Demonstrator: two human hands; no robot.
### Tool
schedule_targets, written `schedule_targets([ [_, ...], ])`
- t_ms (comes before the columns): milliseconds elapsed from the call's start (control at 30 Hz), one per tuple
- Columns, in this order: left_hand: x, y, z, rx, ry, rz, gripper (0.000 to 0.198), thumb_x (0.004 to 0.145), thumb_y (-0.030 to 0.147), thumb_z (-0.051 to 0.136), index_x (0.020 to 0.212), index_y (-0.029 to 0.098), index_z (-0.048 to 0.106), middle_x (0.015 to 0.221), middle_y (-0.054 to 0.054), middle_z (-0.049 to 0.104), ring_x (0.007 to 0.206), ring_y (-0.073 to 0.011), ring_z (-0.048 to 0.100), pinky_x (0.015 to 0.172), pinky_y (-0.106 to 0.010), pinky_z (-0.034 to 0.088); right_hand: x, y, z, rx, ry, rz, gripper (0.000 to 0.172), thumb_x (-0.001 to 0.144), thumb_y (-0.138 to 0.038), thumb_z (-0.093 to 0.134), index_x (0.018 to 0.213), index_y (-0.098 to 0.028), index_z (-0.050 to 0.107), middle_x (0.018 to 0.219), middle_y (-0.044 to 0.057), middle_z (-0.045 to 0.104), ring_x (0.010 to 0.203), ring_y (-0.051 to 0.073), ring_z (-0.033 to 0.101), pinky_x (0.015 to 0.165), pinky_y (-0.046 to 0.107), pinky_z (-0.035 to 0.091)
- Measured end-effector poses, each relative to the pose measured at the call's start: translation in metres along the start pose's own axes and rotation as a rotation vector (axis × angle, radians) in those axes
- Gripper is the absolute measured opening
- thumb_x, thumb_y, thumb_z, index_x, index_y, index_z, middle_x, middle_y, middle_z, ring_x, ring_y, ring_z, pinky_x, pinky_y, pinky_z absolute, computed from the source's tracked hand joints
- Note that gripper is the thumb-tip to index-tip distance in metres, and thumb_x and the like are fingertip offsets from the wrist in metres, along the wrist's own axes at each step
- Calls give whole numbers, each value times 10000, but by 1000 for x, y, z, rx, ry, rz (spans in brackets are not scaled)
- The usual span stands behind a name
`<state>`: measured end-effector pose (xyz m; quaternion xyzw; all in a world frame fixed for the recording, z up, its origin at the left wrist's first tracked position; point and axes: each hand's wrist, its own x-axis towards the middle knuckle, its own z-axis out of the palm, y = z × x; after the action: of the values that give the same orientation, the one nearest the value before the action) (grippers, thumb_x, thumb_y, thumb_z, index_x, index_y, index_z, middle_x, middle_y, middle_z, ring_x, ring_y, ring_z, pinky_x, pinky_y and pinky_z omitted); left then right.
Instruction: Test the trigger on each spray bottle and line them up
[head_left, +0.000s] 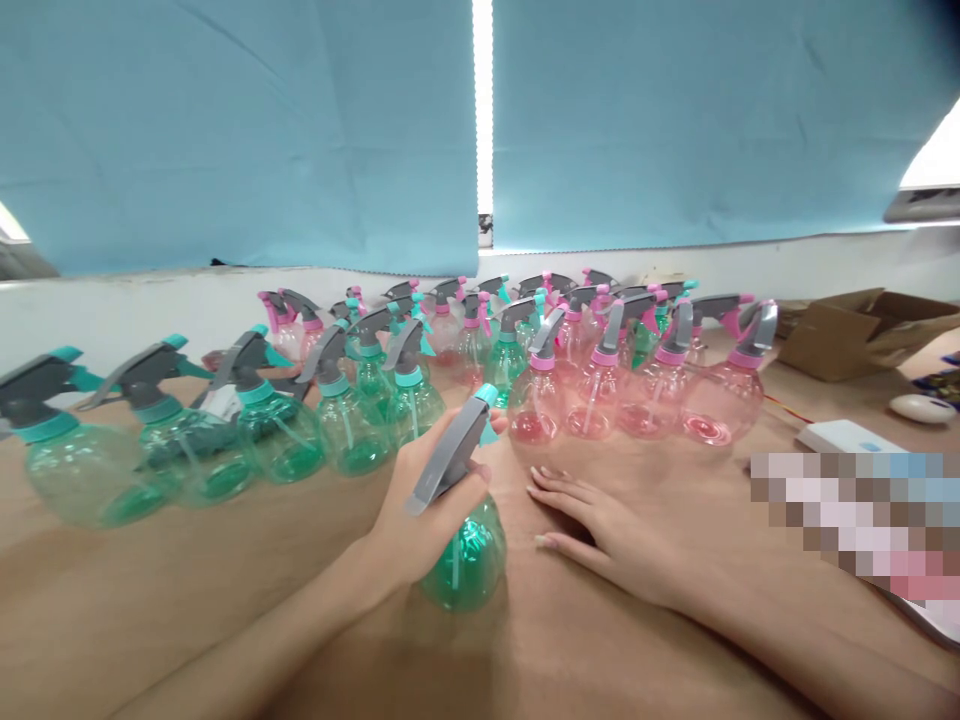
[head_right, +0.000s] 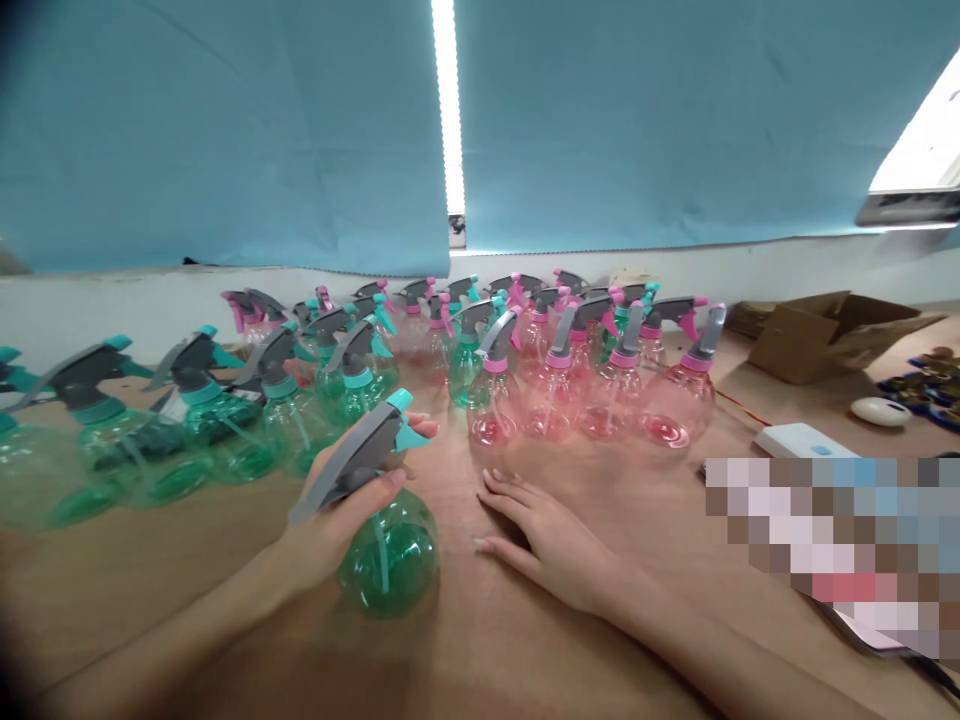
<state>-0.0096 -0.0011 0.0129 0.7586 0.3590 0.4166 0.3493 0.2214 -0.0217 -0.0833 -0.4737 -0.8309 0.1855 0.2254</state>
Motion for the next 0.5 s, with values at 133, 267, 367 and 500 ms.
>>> schedule_targets([
  [133, -1, -1, -1, 25, 11, 10, 401, 820, 206, 520, 1209, 274, 587, 584, 49, 481, 598, -167, 505, 555, -286, 388, 0, -1, -1, -2, -14, 6, 575, 933, -544, 507, 1407, -220, 498, 1499, 90, 422, 1394, 287, 374, 1146, 522, 314],
  [267, -1, -3, -1, 32, 11, 13, 398, 829, 221, 525, 1220, 270, 584, 577, 42, 486, 611, -178, 514, 562, -292, 398, 0, -1, -1, 9, 2, 0, 557, 931, -532, 520, 1406, -241, 500, 1496, 84, 431, 1388, 290, 383, 1143, 523, 319],
  [367, -2, -4, -1, 10, -4, 9, 399, 844, 213, 515, 1234, 276, 571, 575, 53, 461, 557, -154, 467, 545, -285, 374, 0, 0, 0, 5, 4, -2, 556, 927, -530, 529, 1401, -239, 508, 1493, 87, 435, 1386, 294, 385, 1141, 524, 323],
  [500, -2, -4, -1, -5, -15, 13, 383, 857, 207, 510, 1226, 291, 570, 629, 57, 467, 528, -128, 416, 543, -282, 345, 0, 1, 1, 1, 9, -1, 560, 927, -535, 526, 1403, -241, 505, 1490, 85, 438, 1387, 296, 383, 1139, 531, 324],
])
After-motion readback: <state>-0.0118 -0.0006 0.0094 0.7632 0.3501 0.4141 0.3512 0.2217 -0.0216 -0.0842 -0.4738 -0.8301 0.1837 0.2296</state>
